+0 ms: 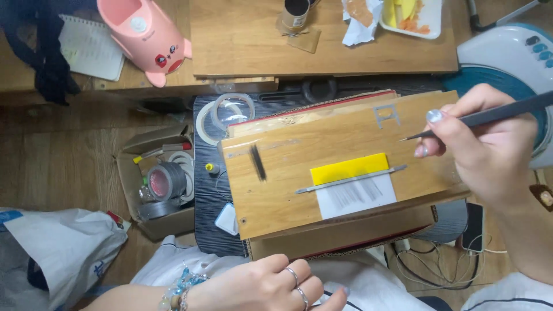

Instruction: A person meticulously arranges fine black fibers on a yellow adhesive strip using tweezers and marks the wooden board with a pen, likely for eyelash extension production.

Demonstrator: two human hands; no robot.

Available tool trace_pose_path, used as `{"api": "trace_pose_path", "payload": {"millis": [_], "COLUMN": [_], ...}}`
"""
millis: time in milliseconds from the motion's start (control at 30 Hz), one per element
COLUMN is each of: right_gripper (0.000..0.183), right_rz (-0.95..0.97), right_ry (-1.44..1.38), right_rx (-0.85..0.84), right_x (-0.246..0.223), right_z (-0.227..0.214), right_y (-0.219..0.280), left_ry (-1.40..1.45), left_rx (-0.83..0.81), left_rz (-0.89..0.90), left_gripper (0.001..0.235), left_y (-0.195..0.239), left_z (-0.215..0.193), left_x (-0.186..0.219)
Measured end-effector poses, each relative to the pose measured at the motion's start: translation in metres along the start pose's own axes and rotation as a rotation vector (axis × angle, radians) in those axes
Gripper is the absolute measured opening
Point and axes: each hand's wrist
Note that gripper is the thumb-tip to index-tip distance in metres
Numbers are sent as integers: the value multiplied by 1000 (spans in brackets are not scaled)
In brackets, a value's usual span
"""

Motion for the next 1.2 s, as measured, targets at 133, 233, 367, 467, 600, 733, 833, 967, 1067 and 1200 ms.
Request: {"api": "trace_pose_path", "payload": {"millis": [133,233,367,467,600,733,833,967,1067,1200], "right_gripper": [21,20,23,23,21,20,22,24,14,19], "right_rz": [35,-21,-19,-12,21,29,61,24,-10,-15], "right_ry": [59,46,89,164,130,84,50,-36,-265,-150], "right_rx": [5,9,17,28,-13,-31,-39,-16,-35,-61], "right_x": [8,16,16,22,23,26,23,23,15,9], "right_z": [-4,-3,-5,-6,-6,-7,-9,-10,-5,3], "right_y": [-5,-8,-11,-11,-9,-7,-4,13,27,35], "left_ry": [50,58,56,15,120,79,-4,8,-17,-214], "left_rx": [-81,-91,-139,-128,-171,-172,-145,-71,13,62], "left_rz": [3,4,23,13,-22,-12,1,-11,-134,-258], "left_gripper": [26,24,27,24,21,22,22,21,17,36], "left_y": [-6,-13,-15,-17,-22,-25,-27,-38,-53,-62], "left_z": [-1,-4,1,2,1,2,4,-2,-3,5], "left_x": [-3,-6,-6,-6,-6,-9,-12,-18,-21,-26]}}
Point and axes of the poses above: each hand's wrist, its own y-axis away from the middle knuckle, its own z-axis out of the palm, x = y × z, and after that the axes turned 3 degrees about -x, right-handed
